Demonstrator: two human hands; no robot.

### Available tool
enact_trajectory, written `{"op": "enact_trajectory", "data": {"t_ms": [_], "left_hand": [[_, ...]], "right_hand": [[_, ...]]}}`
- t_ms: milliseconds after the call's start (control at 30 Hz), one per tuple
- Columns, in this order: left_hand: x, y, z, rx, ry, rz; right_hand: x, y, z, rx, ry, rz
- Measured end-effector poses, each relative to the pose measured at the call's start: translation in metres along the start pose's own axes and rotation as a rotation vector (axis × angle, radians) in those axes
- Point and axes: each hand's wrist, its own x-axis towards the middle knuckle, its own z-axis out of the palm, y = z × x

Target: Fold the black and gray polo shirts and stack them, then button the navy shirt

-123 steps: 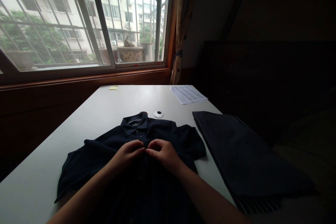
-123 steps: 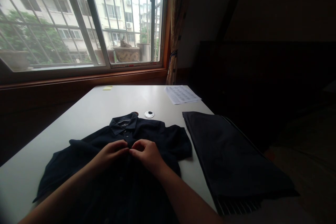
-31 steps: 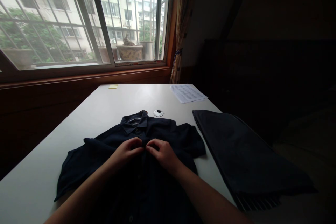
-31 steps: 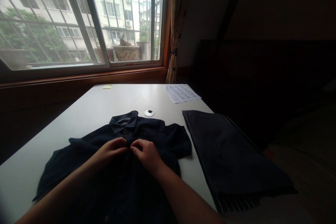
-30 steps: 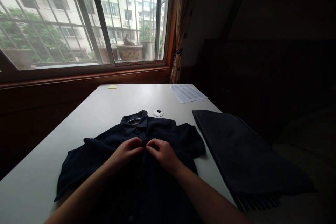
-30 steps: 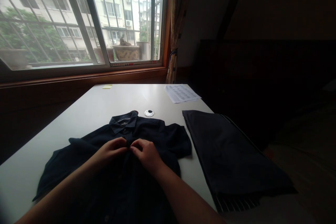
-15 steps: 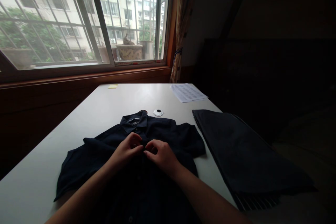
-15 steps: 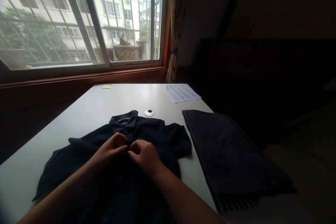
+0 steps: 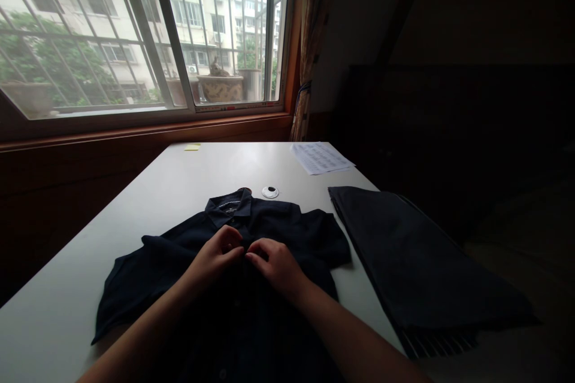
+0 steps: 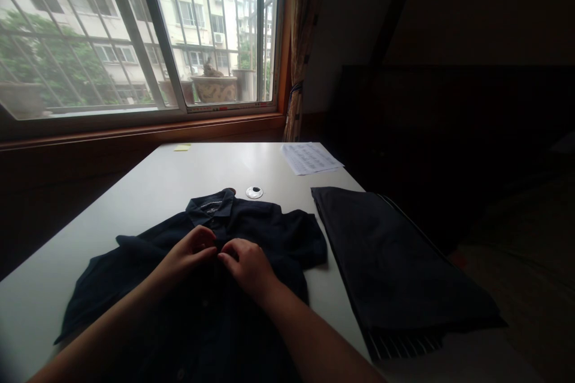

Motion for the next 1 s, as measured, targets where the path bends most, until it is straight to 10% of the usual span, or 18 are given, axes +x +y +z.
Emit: {"op": "enact_trajectory", "data": {"t_ms": [1000], "left_hand": [[0.0006, 0.0082, -0.0081, -0.015, 0.066, -0.008]], "right_hand": [[-0.0013, -0.0016, 0.0009, -0.047, -0.055, -0.058]]}}
